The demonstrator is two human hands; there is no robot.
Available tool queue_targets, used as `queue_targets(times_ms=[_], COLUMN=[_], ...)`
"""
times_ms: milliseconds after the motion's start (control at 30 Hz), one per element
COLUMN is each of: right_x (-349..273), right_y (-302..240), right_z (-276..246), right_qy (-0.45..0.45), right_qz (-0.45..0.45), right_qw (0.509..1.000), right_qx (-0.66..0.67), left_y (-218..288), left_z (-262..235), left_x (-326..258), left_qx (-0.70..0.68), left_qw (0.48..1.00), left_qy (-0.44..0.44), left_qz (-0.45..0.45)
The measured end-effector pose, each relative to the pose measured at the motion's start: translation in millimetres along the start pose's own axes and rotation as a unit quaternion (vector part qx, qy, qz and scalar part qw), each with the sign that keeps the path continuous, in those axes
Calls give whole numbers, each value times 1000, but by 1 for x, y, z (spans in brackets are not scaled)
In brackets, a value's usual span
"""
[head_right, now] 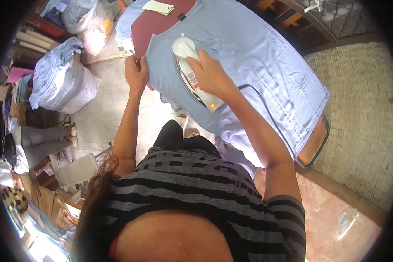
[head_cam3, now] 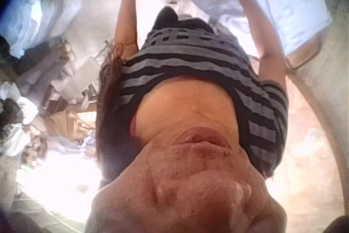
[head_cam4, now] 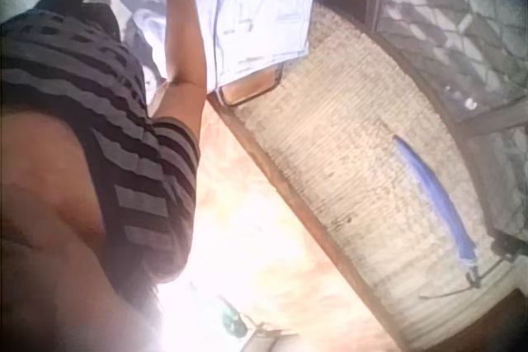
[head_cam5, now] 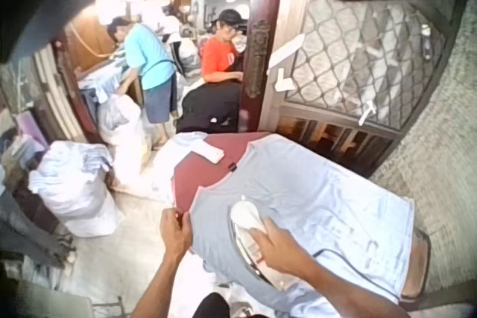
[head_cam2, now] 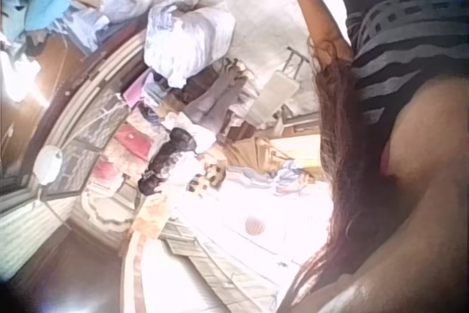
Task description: The person irons a light blue button-down shirt using a white and red steam iron on a padded board. The person spreads the shirt flat, irons the front panels and collar, and then picks up the shirt to reposition it for further ironing.
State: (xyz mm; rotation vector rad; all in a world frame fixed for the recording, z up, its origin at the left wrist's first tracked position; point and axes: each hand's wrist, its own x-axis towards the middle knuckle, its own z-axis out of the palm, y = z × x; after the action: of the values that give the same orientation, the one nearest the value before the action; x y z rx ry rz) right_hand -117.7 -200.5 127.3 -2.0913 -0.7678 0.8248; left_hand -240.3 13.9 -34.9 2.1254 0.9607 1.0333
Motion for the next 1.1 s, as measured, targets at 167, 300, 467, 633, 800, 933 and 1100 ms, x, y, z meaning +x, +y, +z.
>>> queue_targets(times_ms=[167,300,467,633,800,933,1100], right_x=[-44,-36,-29,-26,2,55,122], right_y=[24,2,12,14,-7,-19,-18], right_z=[3,8,1,-24,-103,-144,-165], right_qy=[89,87,67,52,59,19,-75], right_qz=[17,79,74,124,112,-63,-187], right_qw=[994,987,988,984,991,968,918], right_qx=[54,107,122,115,-33,-243,-340], left_y=[35,62,73,73,79,81,85], left_z=[1,32,79,93,97,95,98], left_x=[13,33,62,70,70,73,73], left_qx=[125,-31,-71,-75,-69,-48,-40], left_qw=[982,972,960,958,962,967,972], left_qy=[0,-76,-148,-150,-126,-115,-110], left_qz=[142,220,228,233,230,221,205])
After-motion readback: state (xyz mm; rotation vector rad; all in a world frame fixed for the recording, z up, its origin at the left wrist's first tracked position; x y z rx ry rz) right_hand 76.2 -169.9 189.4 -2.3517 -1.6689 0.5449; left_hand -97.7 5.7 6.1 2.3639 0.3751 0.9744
